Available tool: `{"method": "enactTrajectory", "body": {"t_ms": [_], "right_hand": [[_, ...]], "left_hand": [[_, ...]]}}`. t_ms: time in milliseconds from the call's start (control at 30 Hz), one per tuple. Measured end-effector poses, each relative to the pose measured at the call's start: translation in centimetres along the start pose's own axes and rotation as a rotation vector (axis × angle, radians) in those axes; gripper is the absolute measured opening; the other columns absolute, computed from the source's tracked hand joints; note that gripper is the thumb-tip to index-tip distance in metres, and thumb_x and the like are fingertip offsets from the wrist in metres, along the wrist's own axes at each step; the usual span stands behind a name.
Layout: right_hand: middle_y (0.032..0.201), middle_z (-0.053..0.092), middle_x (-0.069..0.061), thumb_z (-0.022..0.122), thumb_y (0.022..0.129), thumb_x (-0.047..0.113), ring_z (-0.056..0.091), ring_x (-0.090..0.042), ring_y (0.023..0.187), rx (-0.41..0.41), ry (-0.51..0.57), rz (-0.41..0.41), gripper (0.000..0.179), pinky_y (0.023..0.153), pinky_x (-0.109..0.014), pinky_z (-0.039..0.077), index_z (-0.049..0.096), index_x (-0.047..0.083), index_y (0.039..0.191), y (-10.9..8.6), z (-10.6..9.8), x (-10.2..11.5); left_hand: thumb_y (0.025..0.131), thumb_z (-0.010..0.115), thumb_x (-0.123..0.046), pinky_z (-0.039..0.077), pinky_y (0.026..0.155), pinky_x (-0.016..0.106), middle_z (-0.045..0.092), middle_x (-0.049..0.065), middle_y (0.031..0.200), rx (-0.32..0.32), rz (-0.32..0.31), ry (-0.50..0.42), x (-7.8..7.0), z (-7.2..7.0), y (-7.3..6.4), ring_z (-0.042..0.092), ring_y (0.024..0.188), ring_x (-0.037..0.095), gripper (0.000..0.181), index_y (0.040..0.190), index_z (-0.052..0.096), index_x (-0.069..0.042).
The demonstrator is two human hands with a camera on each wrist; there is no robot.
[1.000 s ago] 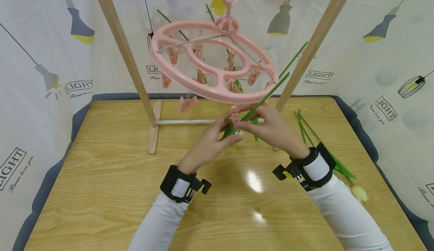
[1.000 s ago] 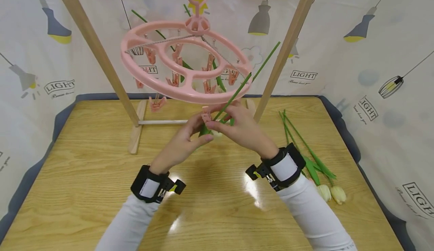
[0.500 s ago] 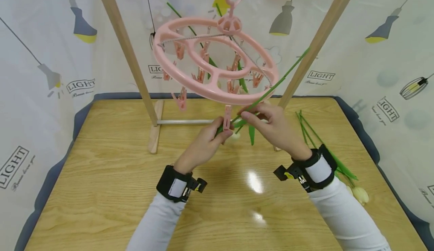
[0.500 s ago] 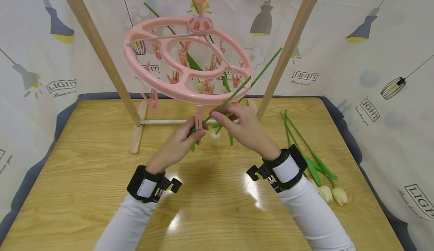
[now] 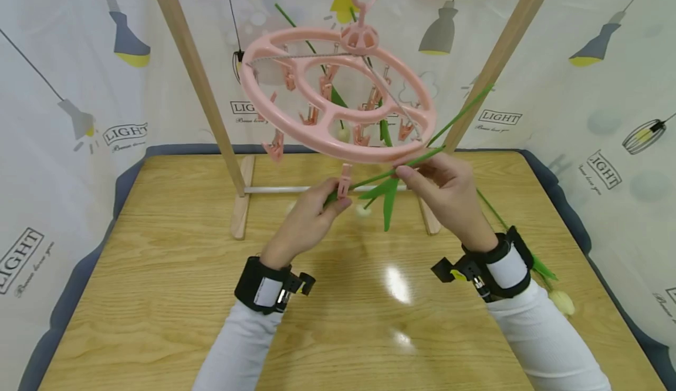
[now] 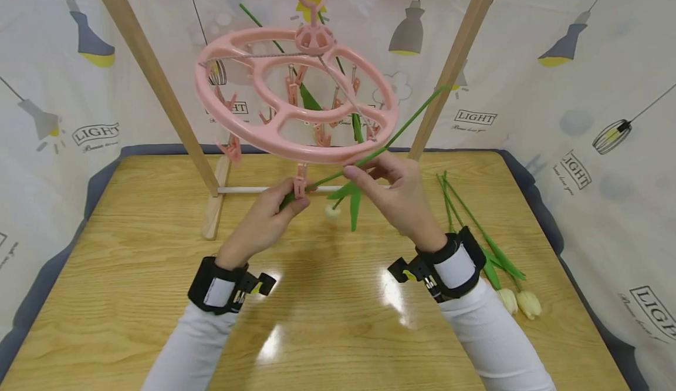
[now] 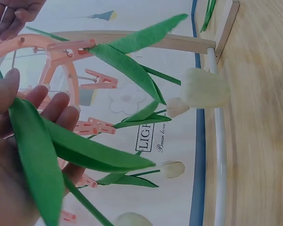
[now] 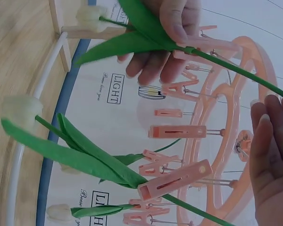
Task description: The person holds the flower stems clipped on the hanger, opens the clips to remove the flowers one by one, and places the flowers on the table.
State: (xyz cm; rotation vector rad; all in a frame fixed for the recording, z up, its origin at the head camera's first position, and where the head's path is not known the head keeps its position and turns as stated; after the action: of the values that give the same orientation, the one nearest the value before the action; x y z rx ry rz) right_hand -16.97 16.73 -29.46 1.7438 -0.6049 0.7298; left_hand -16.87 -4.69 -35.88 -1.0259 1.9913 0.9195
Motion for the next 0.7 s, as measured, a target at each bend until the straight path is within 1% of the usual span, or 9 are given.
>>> {"method": "enactTrajectory", "body": {"t_ms": [100,133,233,367,433,500,567,633,700], "right_hand": [[0.095,0.073,0.014,0.061,0.085,-0.014,0.067,-0.007,0.074,-0.003,0.037,-0.022,0.017,0.064,-0.014,0.056,0.061,-0.023,0.099,0.0,0.1,0.2],[0.096,0.073,0.012,0.061,0.085,-0.014,0.066,-0.008,0.074,0.000,0.048,-0.027,0.017,0.064,-0.014,0.056,0.060,-0.024,0.098,0.0,0.1,0.2],[0.096,0.073,0.009,0.060,0.084,-0.016,0.066,-0.009,0.074,0.000,0.080,-0.040,0.015,0.063,-0.015,0.055,0.057,-0.025,0.096,0.0,0.3,0.4],[0.098,0.071,0.006,0.057,0.081,-0.020,0.065,-0.011,0.077,0.017,0.105,-0.035,0.012,0.066,-0.015,0.055,0.057,-0.024,0.093,0.0,0.6,0.7],[0.097,0.071,0.005,0.055,0.081,-0.021,0.065,-0.012,0.078,0.028,0.108,-0.022,0.012,0.066,-0.015,0.054,0.057,-0.023,0.093,0.0,0.7,0.8],[0.097,0.070,0.005,0.054,0.081,-0.022,0.065,-0.012,0.078,0.033,0.105,-0.012,0.014,0.066,-0.015,0.054,0.056,-0.023,0.095,0.0,0.8,0.8],[0.095,0.071,0.005,0.053,0.082,-0.022,0.065,-0.011,0.076,0.028,0.114,-0.003,0.016,0.063,-0.016,0.054,0.052,-0.024,0.098,0.0,0.9,0.6],[0.095,0.071,0.005,0.051,0.084,-0.021,0.065,-0.012,0.076,0.018,0.137,0.007,0.016,0.062,-0.017,0.054,0.048,-0.025,0.100,0.0,1.0,0.4],[0.095,0.072,0.005,0.050,0.087,-0.019,0.066,-0.012,0.077,0.007,0.154,0.020,0.015,0.063,-0.017,0.055,0.046,-0.023,0.101,-0.1,1.0,0.3]], "left_hand": [[0.100,0.052,-0.020,0.052,0.090,0.047,0.063,0.017,0.124,-0.004,0.009,-0.021,-0.3,0.1,0.1,0.059,0.109,0.025,0.032,0.127,0.055,-0.003],[0.100,0.052,-0.021,0.052,0.092,0.048,0.062,0.017,0.126,-0.008,0.016,-0.033,-0.5,0.1,0.1,0.059,0.111,0.025,0.030,0.124,0.055,-0.003],[0.101,0.050,-0.020,0.052,0.095,0.046,0.061,0.019,0.126,-0.035,0.056,-0.105,-0.9,0.2,0.3,0.058,0.115,0.024,0.030,0.125,0.050,-0.002],[0.102,0.047,-0.010,0.053,0.095,0.044,0.062,0.022,0.116,-0.119,0.151,-0.203,-1.5,0.4,0.4,0.059,0.114,0.024,0.041,0.142,0.041,-0.003],[0.100,0.048,-0.004,0.056,0.092,0.044,0.064,0.024,0.112,-0.169,0.193,-0.240,-1.7,0.6,0.4,0.062,0.111,0.026,0.044,0.144,0.040,-0.002],[0.098,0.051,0.000,0.057,0.089,0.046,0.066,0.026,0.112,-0.229,0.210,-0.246,-1.7,0.7,0.3,0.063,0.108,0.027,0.043,0.140,0.044,0.001],[0.095,0.055,0.003,0.057,0.087,0.048,0.067,0.028,0.112,-0.284,0.221,-0.249,-1.7,0.7,0.2,0.064,0.105,0.029,0.037,0.132,0.050,0.006],[0.093,0.057,0.004,0.057,0.085,0.050,0.067,0.029,0.111,-0.318,0.221,-0.262,-1.8,0.6,0.2,0.064,0.103,0.031,0.032,0.124,0.053,0.009],[0.092,0.059,0.004,0.057,0.085,0.050,0.067,0.029,0.110,-0.330,0.219,-0.262,-1.9,0.5,0.2,0.064,0.102,0.031,0.029,0.120,0.055,0.010]]}}
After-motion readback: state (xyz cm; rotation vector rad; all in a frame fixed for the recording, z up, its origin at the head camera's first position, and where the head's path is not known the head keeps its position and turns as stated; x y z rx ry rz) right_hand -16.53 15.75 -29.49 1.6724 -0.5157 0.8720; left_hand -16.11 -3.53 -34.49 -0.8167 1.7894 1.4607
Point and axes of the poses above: each hand's wrist, its own y-axis towards the middle knuckle, its own z-axis out of the palm, x = y × z, the point moved 2 cm from there along y, towards the middle knuckle
